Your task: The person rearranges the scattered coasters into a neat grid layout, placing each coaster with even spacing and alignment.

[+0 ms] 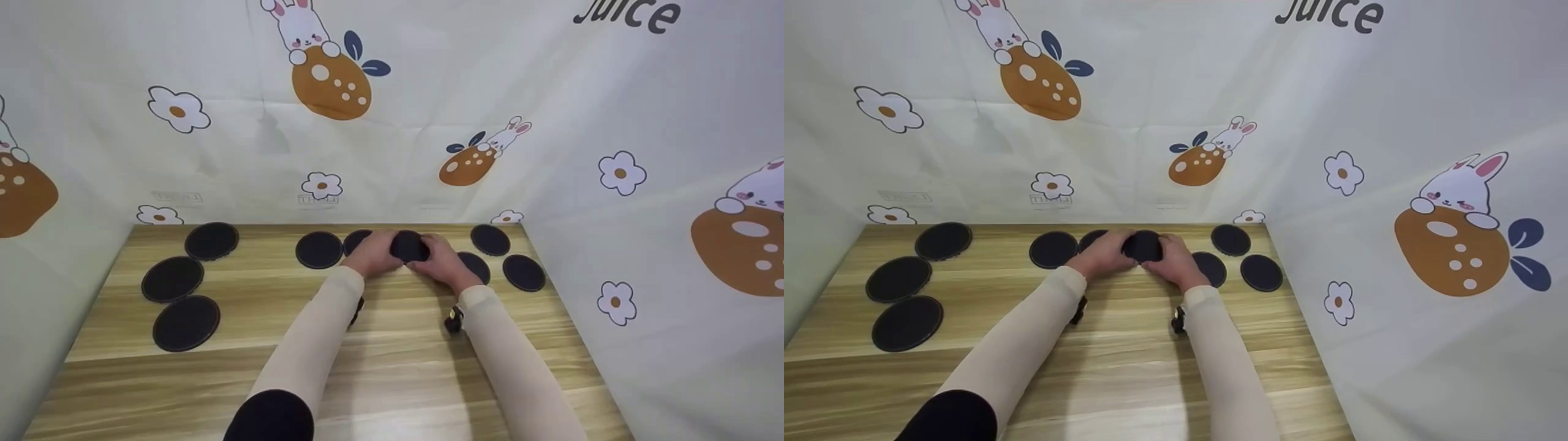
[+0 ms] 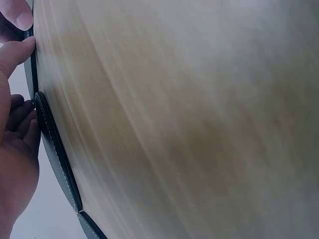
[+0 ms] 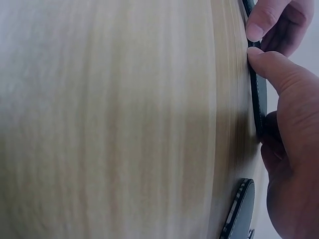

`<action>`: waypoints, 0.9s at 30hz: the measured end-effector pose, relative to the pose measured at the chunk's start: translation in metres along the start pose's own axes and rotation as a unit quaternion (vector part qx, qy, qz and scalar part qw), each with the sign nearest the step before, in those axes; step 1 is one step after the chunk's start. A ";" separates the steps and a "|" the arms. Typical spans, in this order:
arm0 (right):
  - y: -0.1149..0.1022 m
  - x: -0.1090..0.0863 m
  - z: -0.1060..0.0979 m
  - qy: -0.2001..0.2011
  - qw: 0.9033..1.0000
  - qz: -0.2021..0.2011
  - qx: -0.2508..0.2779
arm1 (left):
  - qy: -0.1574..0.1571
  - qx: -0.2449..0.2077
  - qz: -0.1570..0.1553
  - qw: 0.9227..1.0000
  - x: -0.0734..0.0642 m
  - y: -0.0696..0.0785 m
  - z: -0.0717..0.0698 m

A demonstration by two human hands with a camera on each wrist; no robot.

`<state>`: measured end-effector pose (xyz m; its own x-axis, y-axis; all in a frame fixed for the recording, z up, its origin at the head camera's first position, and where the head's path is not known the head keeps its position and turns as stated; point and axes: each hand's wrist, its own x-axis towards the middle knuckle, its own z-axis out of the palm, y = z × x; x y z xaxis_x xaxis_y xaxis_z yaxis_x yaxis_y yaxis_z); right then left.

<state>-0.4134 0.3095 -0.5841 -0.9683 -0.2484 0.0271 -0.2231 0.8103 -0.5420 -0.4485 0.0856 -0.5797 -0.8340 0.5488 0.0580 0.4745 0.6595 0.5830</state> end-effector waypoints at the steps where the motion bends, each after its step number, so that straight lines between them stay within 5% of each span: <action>1: 0.001 0.000 0.000 0.001 1.000 -0.001 0.002 | -0.001 0.002 0.001 1.000 -0.001 0.000 0.000; 9: 0.000 -0.004 -0.002 0.008 0.999 0.003 0.036 | -0.014 0.016 -0.027 0.999 -0.007 0.007 -0.005; 14: -0.005 -0.015 -0.004 0.018 0.998 -0.022 0.047 | -0.003 0.010 0.006 1.000 -0.018 0.011 -0.010; 27: -0.020 -0.071 -0.003 -0.006 0.995 -0.066 0.072 | -0.006 -0.009 0.074 0.997 -0.084 0.012 -0.026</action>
<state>-0.3400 0.3125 -0.5729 -0.9298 -0.3550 0.0975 -0.3299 0.6859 -0.6486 -0.3802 0.0341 -0.5562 -0.7514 0.6456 0.1362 0.5877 0.5609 0.5831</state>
